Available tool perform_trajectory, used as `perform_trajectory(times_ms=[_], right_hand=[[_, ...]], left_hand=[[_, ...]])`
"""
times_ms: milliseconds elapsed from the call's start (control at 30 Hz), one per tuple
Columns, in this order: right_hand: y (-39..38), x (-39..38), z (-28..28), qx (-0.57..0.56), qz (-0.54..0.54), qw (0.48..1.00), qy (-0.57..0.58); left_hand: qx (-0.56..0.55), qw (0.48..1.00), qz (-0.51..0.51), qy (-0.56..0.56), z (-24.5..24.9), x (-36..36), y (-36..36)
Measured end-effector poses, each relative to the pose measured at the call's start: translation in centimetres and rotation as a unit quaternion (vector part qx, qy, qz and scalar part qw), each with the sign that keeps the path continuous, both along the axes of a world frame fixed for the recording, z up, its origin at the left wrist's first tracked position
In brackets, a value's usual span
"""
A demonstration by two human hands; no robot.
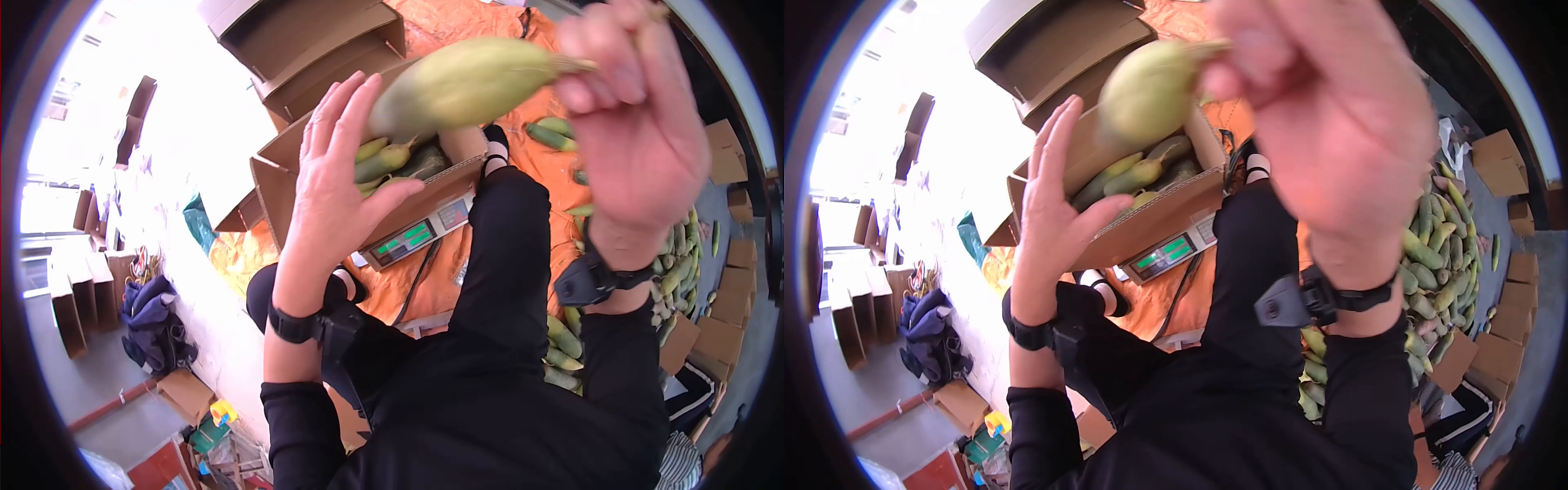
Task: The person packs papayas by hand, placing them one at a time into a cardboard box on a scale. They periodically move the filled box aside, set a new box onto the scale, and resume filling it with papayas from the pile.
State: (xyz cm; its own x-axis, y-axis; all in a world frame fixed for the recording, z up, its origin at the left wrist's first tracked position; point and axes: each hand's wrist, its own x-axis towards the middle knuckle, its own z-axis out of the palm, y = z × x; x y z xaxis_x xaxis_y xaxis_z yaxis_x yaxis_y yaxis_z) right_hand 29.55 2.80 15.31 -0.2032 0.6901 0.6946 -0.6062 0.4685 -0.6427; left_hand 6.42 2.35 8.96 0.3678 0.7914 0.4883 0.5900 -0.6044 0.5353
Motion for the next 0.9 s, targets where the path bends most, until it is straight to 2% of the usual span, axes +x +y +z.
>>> perform_trajectory(times_ms=[33, 67, 100, 133, 167, 200, 233, 300, 333, 400, 467, 533, 600, 633, 667, 733, 800, 900], right_hand=[[0.3, -2.0, -0.6, -0.001, 0.005, 1.0, 0.002], [0.4, -3.8, -1.6, -0.042, 0.113, 0.984, 0.132], [0.3, -4.9, -2.3, -0.082, 0.216, 0.938, 0.258], [0.2, -5.0, -2.8, -0.083, 0.219, 0.937, 0.259], [-0.1, -4.6, -3.2, -0.107, 0.052, 0.984, 0.13], [-0.4, -4.6, -3.7, -0.126, -0.116, 0.985, -0.008], [-0.1, -4.9, -4.3, -0.144, -0.219, 0.965, -0.013], [0.7, -3.6, -6.3, -0.197, -0.293, 0.935, -0.04], [1.3, -2.9, -7.9, -0.234, -0.31, 0.919, -0.067], [2.2, -1.5, -11.4, -0.269, -0.322, 0.903, -0.094], [2.7, -0.4, -14.5, -0.319, -0.332, 0.868, -0.184], [2.8, 0.1, -16.4, -0.347, -0.324, 0.854, -0.212], [3.1, 0.7, -17.3, -0.376, -0.317, 0.838, -0.237], [3.2, 1.1, -17.5, -0.378, -0.318, 0.829, -0.262], [3.2, 1.4, -17.7, -0.379, -0.319, 0.82, -0.287], [3.3, 2.2, -18.1, -0.386, -0.321, 0.806, -0.313], [3.5, 2.8, -18.4, -0.393, -0.318, 0.793, -0.34], [3.5, 2.6, -18.7, -0.393, -0.306, 0.791, -0.354]], left_hand=[[-0.004, 1.0, 0.029, 0.011, -0.7, -0.2, 0.2], [-0.005, 0.999, 0.034, 0.013, -1.1, -0.8, -0.1], [-0.088, 0.994, 0.036, -0.051, -1.5, -1.5, -0.4], [-0.169, 0.978, 0.039, -0.116, -1.7, -2.1, -0.6], [-0.141, 0.986, 0.05, -0.079, -2.0, -2.9, -0.6], [-0.144, 0.985, 0.055, -0.078, -2.3, -3.5, -0.5], [-0.143, 0.987, 0.069, -0.02, -2.6, -4.2, -0.3], [-0.131, 0.982, 0.093, 0.096, -3.6, -5.5, 0.4], [-0.13, 0.982, 0.099, 0.097, -4.4, -6.0, 0.7], [-0.194, 0.939, 0.129, 0.251, -6.3, -6.7, 1.3], [-0.209, 0.923, 0.108, 0.305, -7.9, -7.1, 1.3], [-0.203, 0.926, 0.099, 0.303, -9.4, -7.8, 1.3], [-0.213, 0.955, 0.049, 0.2, -9.9, -8.3, 1.5], [-0.23, 0.958, 0.079, 0.15, -9.8, -8.3, 1.7], [-0.229, 0.958, 0.081, 0.152, -9.6, -8.5, 1.6], [-0.249, 0.96, 0.12, 0.05, -7.8, -8.3, 1.6], [-0.142, 0.977, 0.148, 0.05, -7.8, -9.7, 1.7], [-0.118, 0.958, 0.256, 0.051, -6.4, -12.1, 1.4]])
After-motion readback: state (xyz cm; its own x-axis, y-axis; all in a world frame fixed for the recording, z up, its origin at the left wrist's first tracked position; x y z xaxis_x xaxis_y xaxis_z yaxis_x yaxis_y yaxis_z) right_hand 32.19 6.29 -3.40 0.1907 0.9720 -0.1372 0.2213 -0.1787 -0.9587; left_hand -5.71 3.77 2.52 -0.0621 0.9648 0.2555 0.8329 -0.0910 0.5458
